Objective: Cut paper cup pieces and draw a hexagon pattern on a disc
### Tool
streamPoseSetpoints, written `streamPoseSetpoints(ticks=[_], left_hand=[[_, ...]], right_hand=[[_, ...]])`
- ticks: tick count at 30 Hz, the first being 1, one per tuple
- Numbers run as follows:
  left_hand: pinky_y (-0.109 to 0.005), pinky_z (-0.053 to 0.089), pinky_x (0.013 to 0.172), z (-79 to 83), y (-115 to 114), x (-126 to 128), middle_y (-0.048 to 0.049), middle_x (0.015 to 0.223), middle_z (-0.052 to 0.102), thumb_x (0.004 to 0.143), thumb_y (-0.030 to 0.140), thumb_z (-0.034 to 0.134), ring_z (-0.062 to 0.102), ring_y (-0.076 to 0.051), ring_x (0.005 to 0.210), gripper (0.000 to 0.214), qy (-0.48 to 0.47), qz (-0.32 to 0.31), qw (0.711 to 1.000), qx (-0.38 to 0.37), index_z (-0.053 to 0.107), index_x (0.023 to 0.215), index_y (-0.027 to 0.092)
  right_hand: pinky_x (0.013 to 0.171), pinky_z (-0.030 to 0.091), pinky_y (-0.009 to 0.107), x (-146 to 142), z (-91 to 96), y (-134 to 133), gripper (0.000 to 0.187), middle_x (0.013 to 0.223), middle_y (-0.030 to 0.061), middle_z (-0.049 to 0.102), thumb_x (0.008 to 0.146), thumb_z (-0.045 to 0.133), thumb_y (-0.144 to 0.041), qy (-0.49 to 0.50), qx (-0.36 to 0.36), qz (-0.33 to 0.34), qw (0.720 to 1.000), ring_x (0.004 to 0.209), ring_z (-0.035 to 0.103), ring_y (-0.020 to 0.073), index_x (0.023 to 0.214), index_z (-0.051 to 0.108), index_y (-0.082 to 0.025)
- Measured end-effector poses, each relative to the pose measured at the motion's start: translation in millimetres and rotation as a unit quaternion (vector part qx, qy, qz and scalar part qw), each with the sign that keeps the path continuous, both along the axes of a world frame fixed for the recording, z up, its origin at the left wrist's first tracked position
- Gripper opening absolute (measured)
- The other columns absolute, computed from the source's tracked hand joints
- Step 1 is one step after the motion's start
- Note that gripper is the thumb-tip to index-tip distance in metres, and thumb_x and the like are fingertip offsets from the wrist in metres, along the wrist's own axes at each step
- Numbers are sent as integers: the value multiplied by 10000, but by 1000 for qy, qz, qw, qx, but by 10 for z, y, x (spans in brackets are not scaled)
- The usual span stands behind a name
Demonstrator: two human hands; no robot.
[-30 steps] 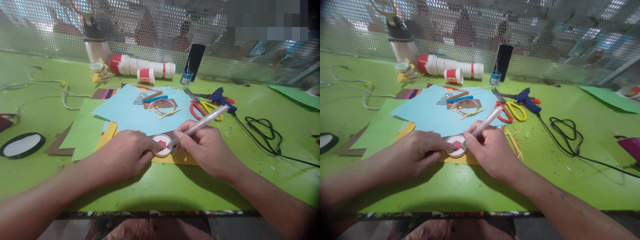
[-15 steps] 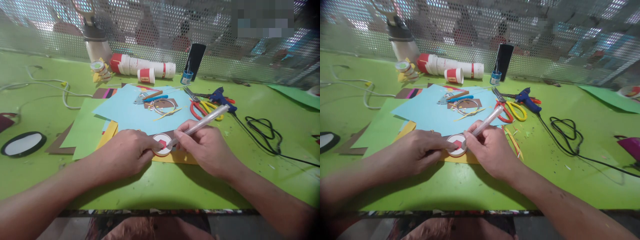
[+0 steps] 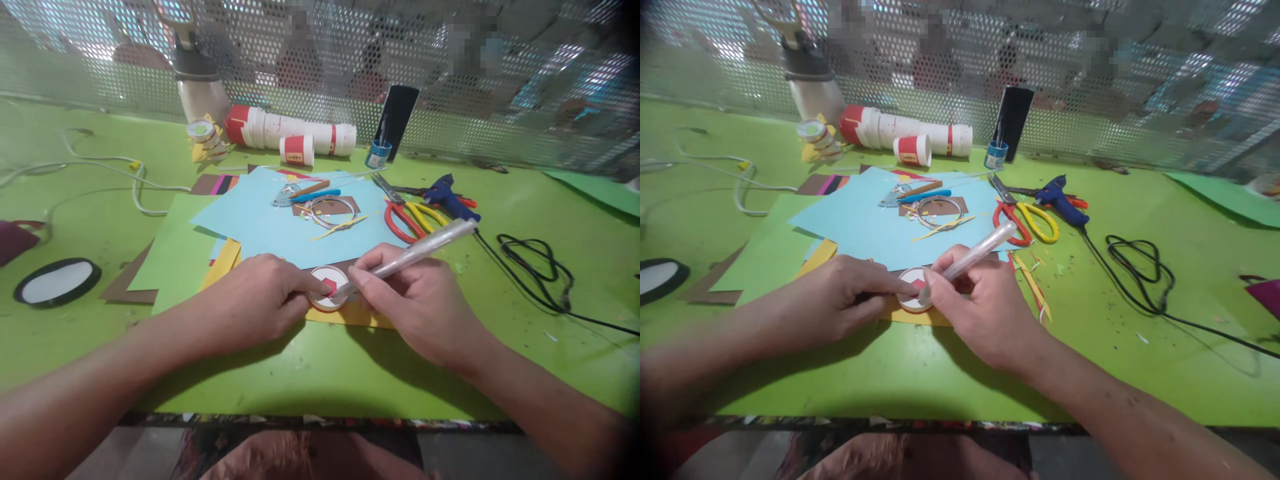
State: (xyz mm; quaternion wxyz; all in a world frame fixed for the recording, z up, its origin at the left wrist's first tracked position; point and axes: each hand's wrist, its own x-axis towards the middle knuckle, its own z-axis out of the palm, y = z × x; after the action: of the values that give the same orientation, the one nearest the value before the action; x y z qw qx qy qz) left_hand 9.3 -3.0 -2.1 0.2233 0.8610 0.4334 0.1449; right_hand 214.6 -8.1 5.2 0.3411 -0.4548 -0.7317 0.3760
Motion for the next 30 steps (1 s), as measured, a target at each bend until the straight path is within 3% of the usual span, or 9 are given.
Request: streamPoseSetpoints(ticks=[4,10,17,30], left_hand=[[-216,438,598,11,20,-11,-18,771,748,815,117,446,590,-129,599,406,-16,11,998,-55,753,1051,238],[-192,422,579,82,54,6,3,785,737,822,110,429,576,-119,631,418,-37,15,992,-121,749,1067,218],[-208,447,622,84,67,8,-22,822,745,830,113,429,599,-138,689,407,-51,10,992,-117,749,1062,209],[-210,420,586,57,73,-17,-5,739,719,809,130,427,551,-126,620,428,-62,-1,992,-108,748,1068,243]], right_hand=[[486,415,188,7,-12,-37,118,674,-32,633,880,563,-210,-19,15,10,1000,563,551,92,771,608,-204],[677,488,212,9,-75,-35,69,786,-16,676,883,571,-203,-87,115,29,989,729,614,126,852,630,-220],[669,510,232,1,-107,-45,84,820,5,703,915,538,-239,-95,121,53,987,751,654,150,887,614,-221],[669,481,266,16,-83,-41,71,847,30,699,905,550,-200,-149,226,81,959,740,654,152,955,600,-188]])
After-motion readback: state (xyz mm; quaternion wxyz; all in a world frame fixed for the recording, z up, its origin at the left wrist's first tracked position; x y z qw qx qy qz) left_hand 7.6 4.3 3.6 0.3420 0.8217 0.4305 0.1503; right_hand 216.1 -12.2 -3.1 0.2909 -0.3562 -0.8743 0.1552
